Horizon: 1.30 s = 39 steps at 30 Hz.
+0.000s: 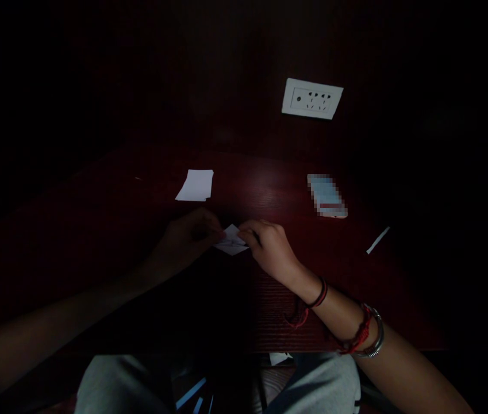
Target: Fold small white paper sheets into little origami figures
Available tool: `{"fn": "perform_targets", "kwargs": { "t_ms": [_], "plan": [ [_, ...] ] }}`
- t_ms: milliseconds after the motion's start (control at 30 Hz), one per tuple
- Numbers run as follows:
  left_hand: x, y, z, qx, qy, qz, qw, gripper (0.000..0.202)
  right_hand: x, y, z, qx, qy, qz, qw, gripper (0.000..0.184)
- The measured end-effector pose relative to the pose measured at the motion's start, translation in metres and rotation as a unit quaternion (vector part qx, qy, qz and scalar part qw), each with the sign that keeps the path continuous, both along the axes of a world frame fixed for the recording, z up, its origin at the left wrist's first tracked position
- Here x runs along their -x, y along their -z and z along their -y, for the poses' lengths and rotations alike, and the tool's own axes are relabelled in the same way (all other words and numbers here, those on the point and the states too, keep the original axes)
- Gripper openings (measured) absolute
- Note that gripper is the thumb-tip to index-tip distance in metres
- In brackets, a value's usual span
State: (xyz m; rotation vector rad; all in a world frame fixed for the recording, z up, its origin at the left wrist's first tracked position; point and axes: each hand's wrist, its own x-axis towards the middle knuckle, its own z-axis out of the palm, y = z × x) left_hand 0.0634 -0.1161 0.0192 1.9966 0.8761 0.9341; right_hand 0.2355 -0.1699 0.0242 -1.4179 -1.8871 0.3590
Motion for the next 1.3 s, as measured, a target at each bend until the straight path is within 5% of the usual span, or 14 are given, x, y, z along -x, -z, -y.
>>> {"fn": "perform_targets", "kwargs": {
  "t_ms": [167,300,533,1100,1300],
  "plan": [
    [0.001,0.003,-0.006,0.054,0.033,0.007,0.998,0.011,-0.001,0.002,0.0,0.03,0.017,-0.012,0.999,0.015],
    [0.0,0.003,-0.006,0.105,0.099,0.023,0.989,0.033,-0.005,0.007,-0.004,0.061,0.028,-0.047,0.997,0.013],
    [0.002,0.009,-0.009,0.08,0.042,-0.029,0.996,0.029,-0.008,0.01,-0.007,0.112,-0.019,-0.085,0.99,0.021],
    [0.004,0.006,-0.003,0.02,0.097,-0.086,0.991,0.035,-0.009,0.016,-0.007,0.127,0.016,-0.059,0.99,0.013],
    [0.004,0.002,-0.003,-0.04,0.085,-0.108,0.99,0.014,-0.009,0.014,-0.008,0.13,-0.004,-0.06,0.99,0.012]
  ]
}}
